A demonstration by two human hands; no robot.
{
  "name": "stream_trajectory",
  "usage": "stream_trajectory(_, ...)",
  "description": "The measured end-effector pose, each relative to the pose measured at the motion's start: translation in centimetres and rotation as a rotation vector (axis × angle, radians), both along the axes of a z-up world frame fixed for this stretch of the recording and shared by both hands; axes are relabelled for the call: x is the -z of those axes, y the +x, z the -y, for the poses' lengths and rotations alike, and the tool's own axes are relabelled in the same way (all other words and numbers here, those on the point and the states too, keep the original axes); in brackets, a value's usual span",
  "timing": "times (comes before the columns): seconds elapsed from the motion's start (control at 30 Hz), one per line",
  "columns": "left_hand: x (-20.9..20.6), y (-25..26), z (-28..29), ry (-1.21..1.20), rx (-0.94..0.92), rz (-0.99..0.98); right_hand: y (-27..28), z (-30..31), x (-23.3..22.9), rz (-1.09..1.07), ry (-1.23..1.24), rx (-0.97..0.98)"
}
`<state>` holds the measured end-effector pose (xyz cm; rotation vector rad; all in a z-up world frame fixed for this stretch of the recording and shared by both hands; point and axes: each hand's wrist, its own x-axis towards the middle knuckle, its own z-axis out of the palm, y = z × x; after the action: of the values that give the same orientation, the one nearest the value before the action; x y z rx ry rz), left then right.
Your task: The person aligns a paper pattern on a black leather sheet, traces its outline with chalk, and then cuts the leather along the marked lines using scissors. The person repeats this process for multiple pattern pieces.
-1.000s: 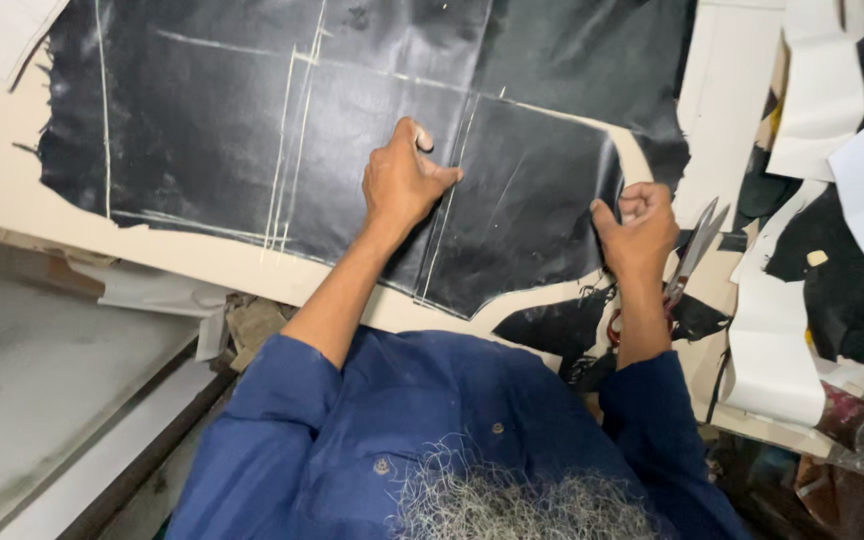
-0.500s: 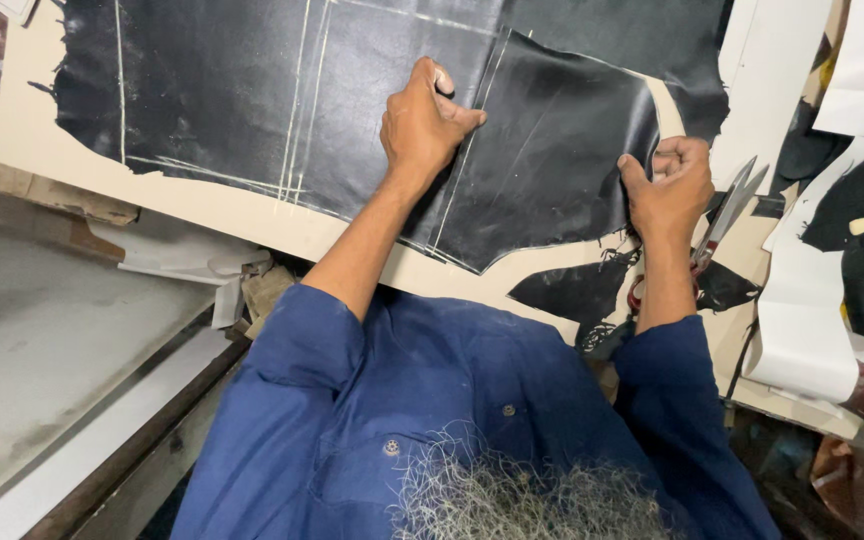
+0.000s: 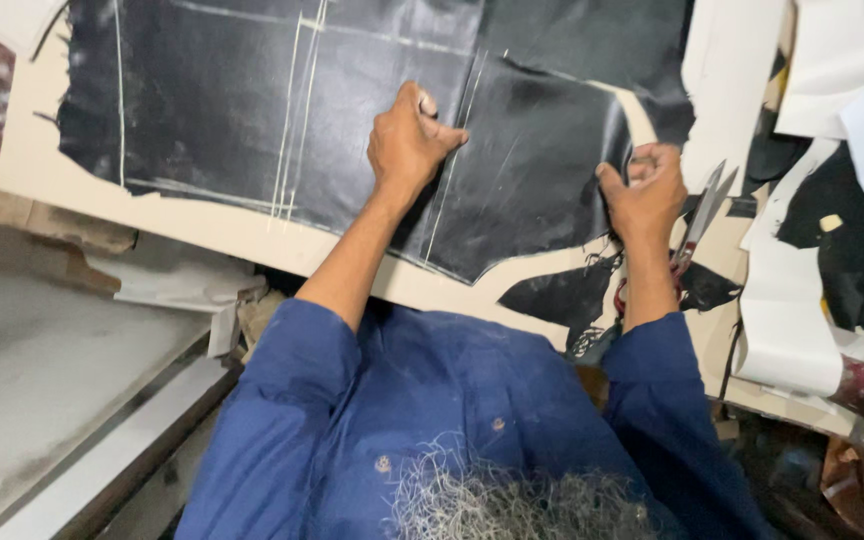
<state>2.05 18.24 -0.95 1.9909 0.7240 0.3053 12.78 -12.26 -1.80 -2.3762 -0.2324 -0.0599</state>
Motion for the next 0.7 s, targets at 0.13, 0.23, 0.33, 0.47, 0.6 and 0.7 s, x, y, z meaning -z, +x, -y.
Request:
stream_trajectory(0.13,-0.73,0.34,-0.04,0.034,-0.017,-0.03,0.29,-0.38,-0.41,-0.026,-0.056,0.038)
stream_trajectory(0.23,-0.72,-0.03,0.0,0.035,-0.027,-0.078,-0.17,-0.34,-0.4,-0.025,-0.066,0.042)
stream_trajectory(0.33,-0.66,0.51,-0.29,0.043,-0.03,-0.098,0.23,-0.47,-0.41,-0.061,-0.069,0.065)
stream_trajectory(0.47,-0.44,0.49,-0.19,0.003,-0.027,-0.119,0.23,-0.29,-0.36,-0.052,-0.073,0.068)
stream_trajectory(0.6,-0.12,0.39,-0.3,0.0,-0.033,-0.097,0.17,-0.21,-0.04,-0.087,0.071,0.025)
stream_trajectory(0.7,-0.08,0.33,-0.29,0.007,-0.031,-0.069,0.15,0.09,0.19,-0.026,0.0,0.014)
